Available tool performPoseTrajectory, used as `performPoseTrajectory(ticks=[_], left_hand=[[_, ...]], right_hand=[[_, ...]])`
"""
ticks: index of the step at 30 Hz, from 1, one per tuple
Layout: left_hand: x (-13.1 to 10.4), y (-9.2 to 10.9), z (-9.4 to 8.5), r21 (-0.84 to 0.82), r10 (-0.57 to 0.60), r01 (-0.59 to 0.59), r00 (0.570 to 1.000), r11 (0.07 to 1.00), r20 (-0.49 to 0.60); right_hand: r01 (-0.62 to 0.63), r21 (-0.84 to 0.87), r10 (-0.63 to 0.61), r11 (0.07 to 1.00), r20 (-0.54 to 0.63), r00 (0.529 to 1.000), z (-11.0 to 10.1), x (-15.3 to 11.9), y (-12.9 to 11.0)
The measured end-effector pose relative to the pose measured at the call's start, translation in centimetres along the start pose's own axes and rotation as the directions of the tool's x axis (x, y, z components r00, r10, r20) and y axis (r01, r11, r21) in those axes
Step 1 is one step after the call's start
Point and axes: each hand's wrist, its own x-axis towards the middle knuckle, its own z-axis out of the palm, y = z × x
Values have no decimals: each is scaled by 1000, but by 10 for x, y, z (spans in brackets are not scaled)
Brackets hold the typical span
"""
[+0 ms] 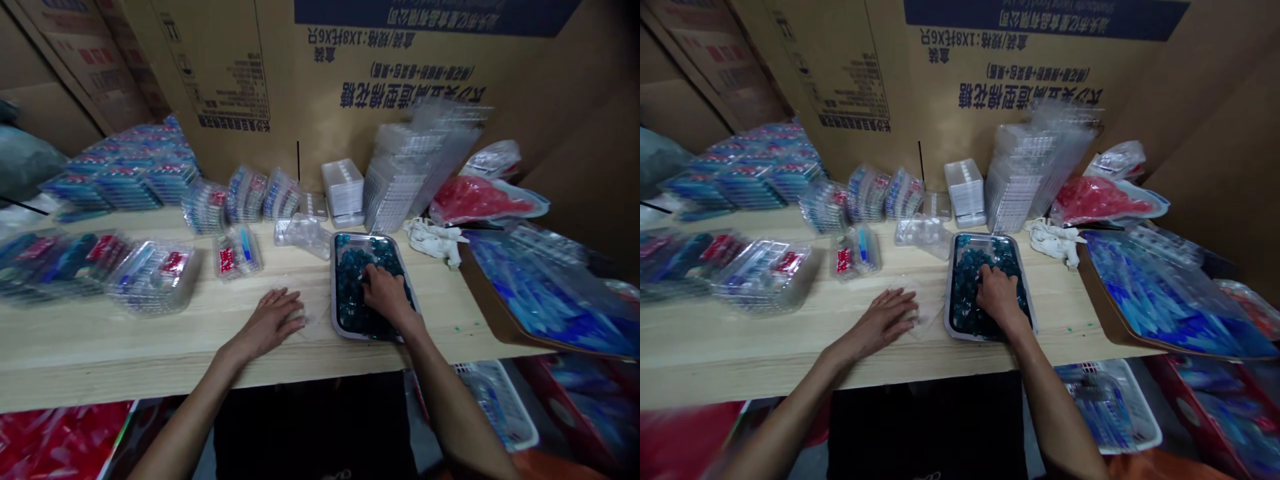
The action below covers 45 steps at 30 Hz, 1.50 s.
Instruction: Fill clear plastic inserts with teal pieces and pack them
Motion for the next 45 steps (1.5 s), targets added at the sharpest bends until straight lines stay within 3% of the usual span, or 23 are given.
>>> performPoseTrajectory(ticks=[4,9,11,13,15,16,18,20,22,26,30,36,38,41,45], left_hand=[[5,-5,-1,-82,-31,26,998,996,-59],[14,-3,-13,-87,100,-99,995,991,15],[15,6,-17,-111,130,-139,988,984,-89],[16,20,-16,-212,97,-158,958,964,-271],[20,37,-10,-411,-72,-114,909,904,-411],[25,46,-5,-535,-179,-78,894,841,-411],[38,62,5,-760,-334,-2,898,650,-288],[56,75,15,-891,-380,59,916,451,-132],[74,82,23,-943,-397,63,915,327,-76],[99,85,32,-976,-405,-1,910,218,-91],[102,84,32,-993,-411,19,911,115,-30],[99,85,27,-1000,-438,-4,899,-2,-3],[99,82,24,-998,-435,6,900,-63,33],[95,65,10,-997,-476,-39,879,-61,-5],[74,15,-23,-974,-571,-136,792,179,-216]], right_hand=[[-30,69,30,997,1,1000,8,1,6],[-50,87,48,995,24,999,10,3,8],[-65,112,67,992,-11,998,9,0,8],[-57,156,73,986,-100,992,7,-4,7],[-7,217,57,976,-226,972,6,-10,3],[32,247,41,968,-286,957,6,-12,0],[125,310,-2,942,-367,930,7,-16,-9],[218,379,-53,900,-401,915,8,-20,-21],[295,423,-105,856,-417,903,9,-24,-32],[357,428,-138,830,-463,875,14,-28,-45],[345,492,-72,799,-492,868,20,-27,-41],[179,406,14,896,-428,903,20,-29,-33],[188,410,8,892,-430,903,18,-31,-34],[262,436,-47,861,-445,894,17,-33,-37],[267,385,-84,883,-429,899,19,-38,-37]])
